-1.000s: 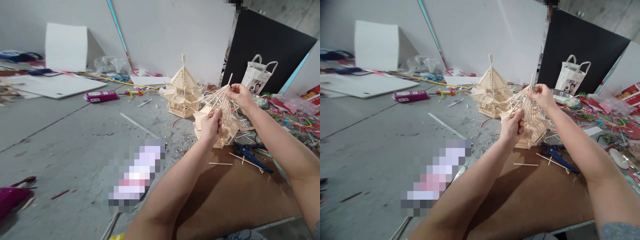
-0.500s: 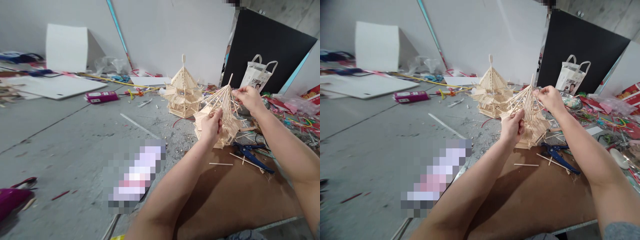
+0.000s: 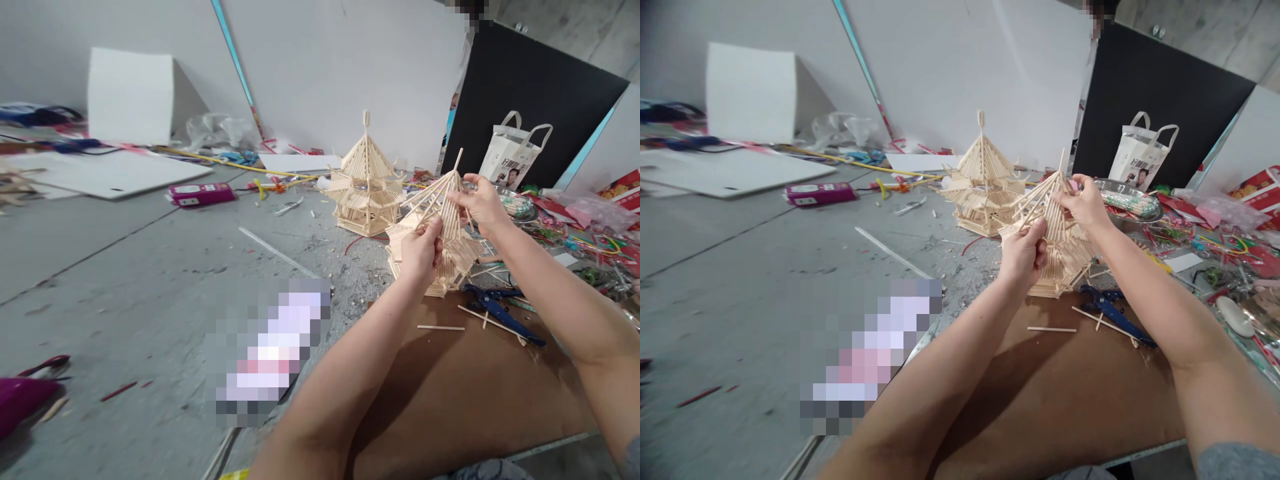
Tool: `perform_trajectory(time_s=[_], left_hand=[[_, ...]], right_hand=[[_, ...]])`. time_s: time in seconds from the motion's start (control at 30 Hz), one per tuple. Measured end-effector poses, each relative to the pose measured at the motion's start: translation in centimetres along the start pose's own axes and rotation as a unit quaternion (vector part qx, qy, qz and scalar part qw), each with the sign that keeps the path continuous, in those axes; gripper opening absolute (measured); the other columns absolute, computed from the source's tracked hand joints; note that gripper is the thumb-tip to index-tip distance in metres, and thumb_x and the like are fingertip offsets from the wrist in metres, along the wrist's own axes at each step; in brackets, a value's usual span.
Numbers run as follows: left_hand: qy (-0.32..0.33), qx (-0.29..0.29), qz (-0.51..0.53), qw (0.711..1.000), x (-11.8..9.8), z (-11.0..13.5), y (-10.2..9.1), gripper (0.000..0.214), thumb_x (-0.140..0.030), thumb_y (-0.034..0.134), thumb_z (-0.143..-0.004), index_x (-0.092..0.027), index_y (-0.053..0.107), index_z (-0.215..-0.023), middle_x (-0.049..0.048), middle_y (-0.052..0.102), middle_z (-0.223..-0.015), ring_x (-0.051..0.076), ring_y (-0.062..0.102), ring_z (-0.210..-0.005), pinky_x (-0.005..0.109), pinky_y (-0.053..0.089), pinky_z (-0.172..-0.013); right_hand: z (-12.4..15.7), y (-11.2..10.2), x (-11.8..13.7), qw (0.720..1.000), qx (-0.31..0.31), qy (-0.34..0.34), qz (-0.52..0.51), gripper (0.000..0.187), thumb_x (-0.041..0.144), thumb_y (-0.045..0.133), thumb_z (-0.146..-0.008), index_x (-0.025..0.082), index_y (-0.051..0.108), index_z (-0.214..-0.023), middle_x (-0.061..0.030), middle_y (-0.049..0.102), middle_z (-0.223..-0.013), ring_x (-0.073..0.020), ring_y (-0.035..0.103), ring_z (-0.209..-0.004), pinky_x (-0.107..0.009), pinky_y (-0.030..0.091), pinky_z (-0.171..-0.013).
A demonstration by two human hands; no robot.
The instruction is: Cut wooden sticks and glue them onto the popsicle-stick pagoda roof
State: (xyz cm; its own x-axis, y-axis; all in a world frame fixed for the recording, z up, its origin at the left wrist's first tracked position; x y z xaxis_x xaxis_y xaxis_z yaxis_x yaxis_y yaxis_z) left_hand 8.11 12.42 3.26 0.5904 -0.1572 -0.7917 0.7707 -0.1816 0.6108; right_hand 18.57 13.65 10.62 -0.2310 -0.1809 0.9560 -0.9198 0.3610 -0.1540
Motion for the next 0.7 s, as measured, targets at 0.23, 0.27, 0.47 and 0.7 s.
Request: perform_trajectory(time_s=[0.23,0.27,0.47,0.7], left_hand=[[-0.005,-0.003,-0.008,1.000,0.16,-0.26,-0.15,0.034,-0.043,0.063,-0.068,-0.019,0.039,-0.062,-0.0104,0.037,-0.036,0.002,0.026,-0.025,0.016,0.016,-0.028],[-0.004,-0.003,-0.007,1.000,0.18,-0.29,-0.19,0.034,-0.043,0.062,-0.068,-0.019,0.039,-0.062,-0.0103,0.037,-0.036,0.002,0.026,-0.025,0.016,0.016,-0.028],[-0.006,-0.005,-0.003,1.000,0.08,-0.21,-0.25,0.034,-0.042,0.063,-0.066,-0.020,0.038,-0.061,-0.0101,0.037,-0.035,0.003,0.026,-0.025,0.016,0.015,-0.027],[-0.023,-0.013,-0.001,1.000,-0.41,-0.02,-0.33,0.031,-0.041,0.059,-0.068,-0.019,0.039,-0.060,-0.0092,0.037,-0.034,0.003,0.026,-0.025,0.017,0.015,-0.028]], right_hand=[[-0.32,0.34,0.12,0.999,0.000,0.047,-0.014,0.070,0.020,0.071,-0.054,0.019,0.038,-0.116,-0.0034,0.058,-0.086,-0.0139,0.056,-0.058,-0.027,0.044,-0.045],[-0.36,0.40,0.20,0.998,0.007,0.055,-0.009,0.065,0.019,0.071,-0.054,0.020,0.041,-0.112,-0.0025,0.057,-0.083,-0.0139,0.055,-0.057,-0.027,0.043,-0.045],[-0.66,0.52,0.62,0.994,0.061,0.093,0.018,0.025,0.018,0.068,-0.056,0.019,0.051,-0.073,0.0004,0.055,-0.064,-0.0113,0.050,-0.051,-0.026,0.037,-0.044],[-0.99,0.61,0.20,0.996,0.047,0.079,-0.008,0.025,0.016,0.067,-0.054,0.020,0.052,-0.074,0.0023,0.053,-0.063,-0.0085,0.045,-0.047,-0.025,0.033,-0.042]])
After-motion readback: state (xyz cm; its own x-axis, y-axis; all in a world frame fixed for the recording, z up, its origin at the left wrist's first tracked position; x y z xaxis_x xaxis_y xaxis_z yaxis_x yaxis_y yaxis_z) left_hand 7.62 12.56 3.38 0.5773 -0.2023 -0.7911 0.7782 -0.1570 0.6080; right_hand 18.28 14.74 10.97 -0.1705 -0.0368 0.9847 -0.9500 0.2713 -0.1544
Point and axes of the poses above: each hand's wrist, its own z-axis away from the middle knuckle, its own y-axis out of the palm, x = y × z, the point moved 2 cm from there along -z, towards the middle knuckle
